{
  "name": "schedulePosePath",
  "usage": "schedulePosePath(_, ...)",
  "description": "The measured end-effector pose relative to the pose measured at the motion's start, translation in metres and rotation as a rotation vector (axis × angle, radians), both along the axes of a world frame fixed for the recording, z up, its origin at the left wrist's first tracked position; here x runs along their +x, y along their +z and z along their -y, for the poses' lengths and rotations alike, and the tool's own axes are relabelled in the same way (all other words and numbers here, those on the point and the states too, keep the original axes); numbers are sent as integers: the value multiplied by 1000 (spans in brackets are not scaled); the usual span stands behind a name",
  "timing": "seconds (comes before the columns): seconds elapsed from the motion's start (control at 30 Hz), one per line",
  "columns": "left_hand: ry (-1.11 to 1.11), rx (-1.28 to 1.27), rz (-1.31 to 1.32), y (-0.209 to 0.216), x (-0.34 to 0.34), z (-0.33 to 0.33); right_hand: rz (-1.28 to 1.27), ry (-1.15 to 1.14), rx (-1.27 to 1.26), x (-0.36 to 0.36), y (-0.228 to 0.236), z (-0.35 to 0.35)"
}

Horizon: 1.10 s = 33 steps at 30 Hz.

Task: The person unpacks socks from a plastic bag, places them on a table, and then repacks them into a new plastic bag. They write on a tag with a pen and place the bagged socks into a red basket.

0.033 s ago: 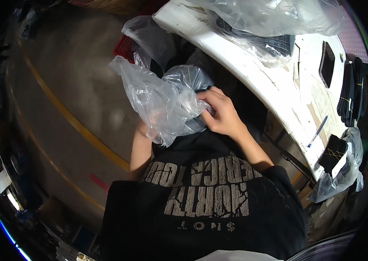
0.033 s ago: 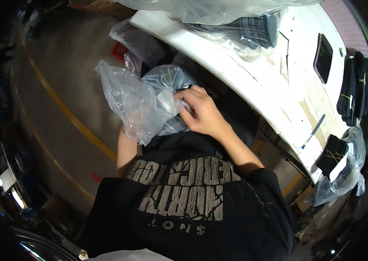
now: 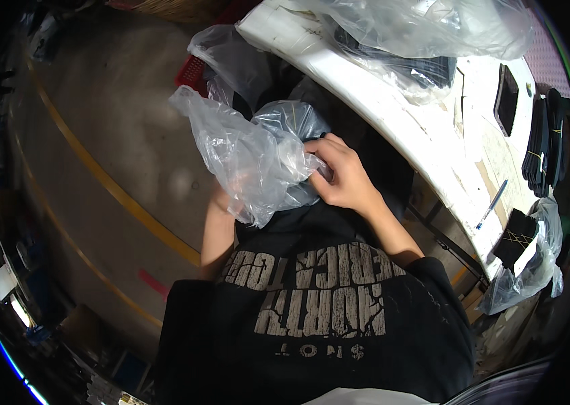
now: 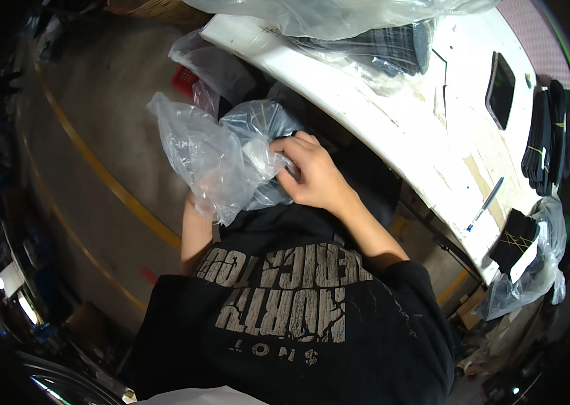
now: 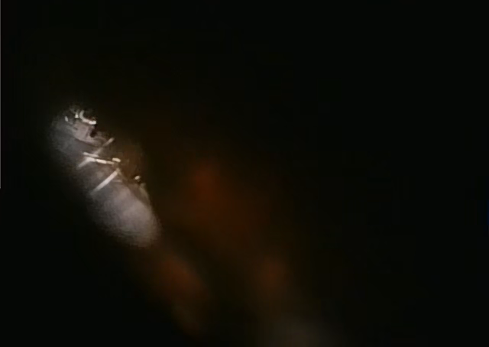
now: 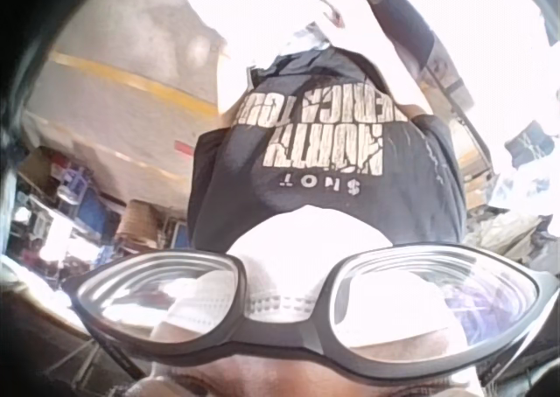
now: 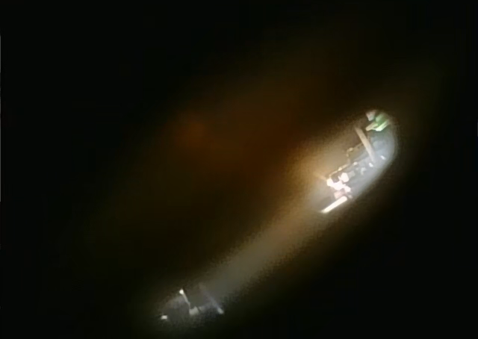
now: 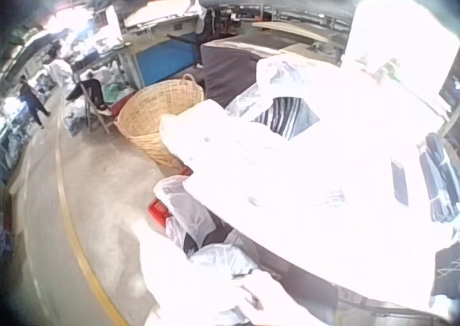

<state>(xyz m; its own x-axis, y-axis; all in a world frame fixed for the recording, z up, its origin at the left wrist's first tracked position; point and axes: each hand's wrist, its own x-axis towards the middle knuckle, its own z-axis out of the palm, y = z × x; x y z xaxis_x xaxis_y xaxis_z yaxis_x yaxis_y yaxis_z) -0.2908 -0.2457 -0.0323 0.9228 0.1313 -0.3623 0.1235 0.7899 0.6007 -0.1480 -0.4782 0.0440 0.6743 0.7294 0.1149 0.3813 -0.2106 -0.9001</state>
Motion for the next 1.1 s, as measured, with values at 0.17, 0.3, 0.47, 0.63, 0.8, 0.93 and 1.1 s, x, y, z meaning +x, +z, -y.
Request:
schedulePosePath(0.17, -19, 22, 11, -5, 8, -2, -76, 38, -87, 10, 8, 0)
schedulePosePath(0.3, -20, 78, 50, 6, 12, 2, -130, 17, -103, 7, 6, -2)
schedulePosePath(0.47, -42, 27, -8, 14, 16, 5, -132, -3, -93, 4, 1, -1)
schedulePosePath(0.63, -58, 87, -15, 6, 11, 2, -155, -10, -69, 3, -5, 2)
schedulePosePath(0.8, -66, 160, -29, 10, 10, 0, -154, 33, -111, 6, -6, 2)
schedulePosePath(0.93, -52, 297, -60, 16, 8, -4, -3, 83, -79, 9, 11, -7)
schedulePosePath(1.1, -145, 862, -35, 49, 3, -16, 245, 190, -240, 4, 27, -48)
